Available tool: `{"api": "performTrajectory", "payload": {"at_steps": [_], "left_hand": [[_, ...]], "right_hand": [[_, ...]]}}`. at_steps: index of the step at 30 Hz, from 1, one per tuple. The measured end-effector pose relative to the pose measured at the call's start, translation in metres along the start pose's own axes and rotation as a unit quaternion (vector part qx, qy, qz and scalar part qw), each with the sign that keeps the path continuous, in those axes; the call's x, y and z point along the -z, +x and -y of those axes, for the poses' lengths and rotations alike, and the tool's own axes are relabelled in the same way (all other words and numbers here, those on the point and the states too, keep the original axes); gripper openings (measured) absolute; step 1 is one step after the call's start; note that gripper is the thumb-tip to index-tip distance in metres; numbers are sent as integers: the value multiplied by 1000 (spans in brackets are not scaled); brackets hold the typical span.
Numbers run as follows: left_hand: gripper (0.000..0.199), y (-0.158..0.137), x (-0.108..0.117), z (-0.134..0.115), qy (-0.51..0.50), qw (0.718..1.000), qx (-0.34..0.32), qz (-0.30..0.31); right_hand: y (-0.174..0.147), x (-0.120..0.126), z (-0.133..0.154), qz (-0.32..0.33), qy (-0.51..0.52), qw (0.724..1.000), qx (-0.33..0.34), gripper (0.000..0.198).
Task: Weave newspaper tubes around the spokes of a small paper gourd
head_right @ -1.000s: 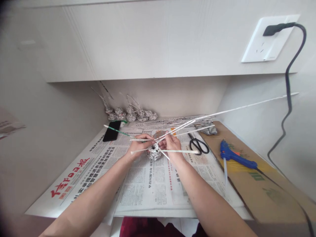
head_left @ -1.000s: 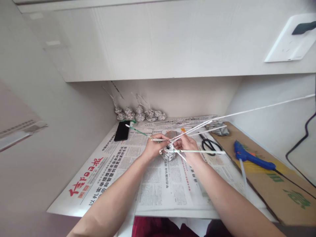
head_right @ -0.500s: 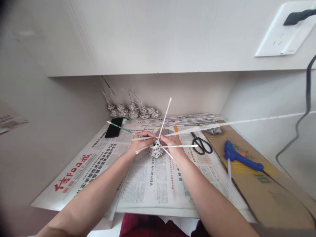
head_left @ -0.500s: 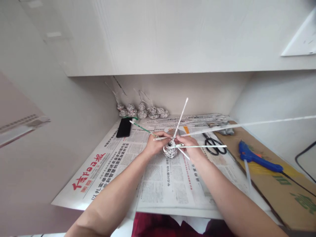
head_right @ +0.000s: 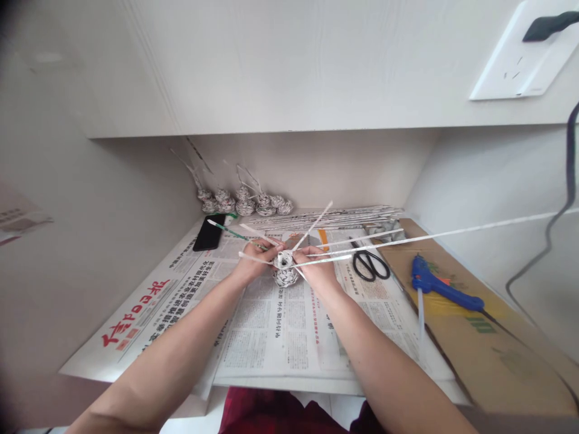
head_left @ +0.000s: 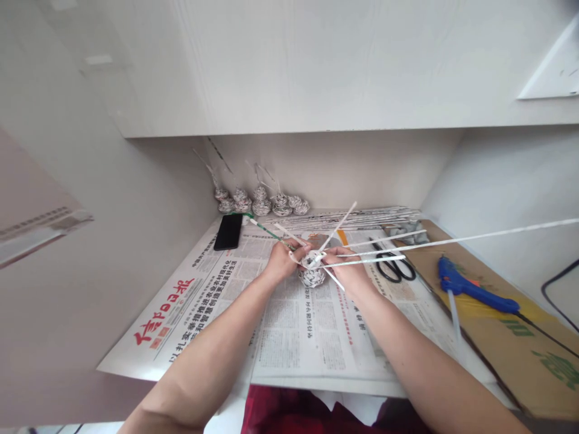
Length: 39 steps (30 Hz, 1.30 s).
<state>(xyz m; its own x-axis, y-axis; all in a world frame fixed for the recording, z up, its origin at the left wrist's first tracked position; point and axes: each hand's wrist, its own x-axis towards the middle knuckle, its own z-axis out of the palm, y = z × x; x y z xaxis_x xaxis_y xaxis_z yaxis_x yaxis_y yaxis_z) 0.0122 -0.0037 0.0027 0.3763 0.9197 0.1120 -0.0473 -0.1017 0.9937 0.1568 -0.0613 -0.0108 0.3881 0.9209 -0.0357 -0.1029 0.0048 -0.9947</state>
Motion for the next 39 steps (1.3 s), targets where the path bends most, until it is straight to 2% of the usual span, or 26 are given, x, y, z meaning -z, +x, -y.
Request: {"api": "performTrajectory", "payload": {"at_steps": [3,7,13,18,25,30,34,39], "left_hand": [[30,-3,-4,-2,6,1000,0,-29],[30,-4,-5,-2,18,999,-13,-41],[30,-1,2,3,9,1000,6,17],[29,0,5,4,-9,998,13,60],[24,-1,4,1,-17,998,3,60],[24,-2,6,-4,24,998,8,57],[18,-2,7,-5,85,994,-32,52],[16,-2,5,-6,103,991,-44,73]], "right_hand": [[2,1,-4,-8,-52,998,24,20],[2,1,-7,3,-52,997,53,21],[-3,3,-3,6,-113,986,124,17],[-3,4,-4,25,-136,981,139,17],[-5,2,-5,2,-125,983,133,24],[-7,-1,-5,12,-101,984,145,22],[-6,-1,-7,21,-94,985,143,23],[-2,0,-10,-4,-106,984,140,26]]}}
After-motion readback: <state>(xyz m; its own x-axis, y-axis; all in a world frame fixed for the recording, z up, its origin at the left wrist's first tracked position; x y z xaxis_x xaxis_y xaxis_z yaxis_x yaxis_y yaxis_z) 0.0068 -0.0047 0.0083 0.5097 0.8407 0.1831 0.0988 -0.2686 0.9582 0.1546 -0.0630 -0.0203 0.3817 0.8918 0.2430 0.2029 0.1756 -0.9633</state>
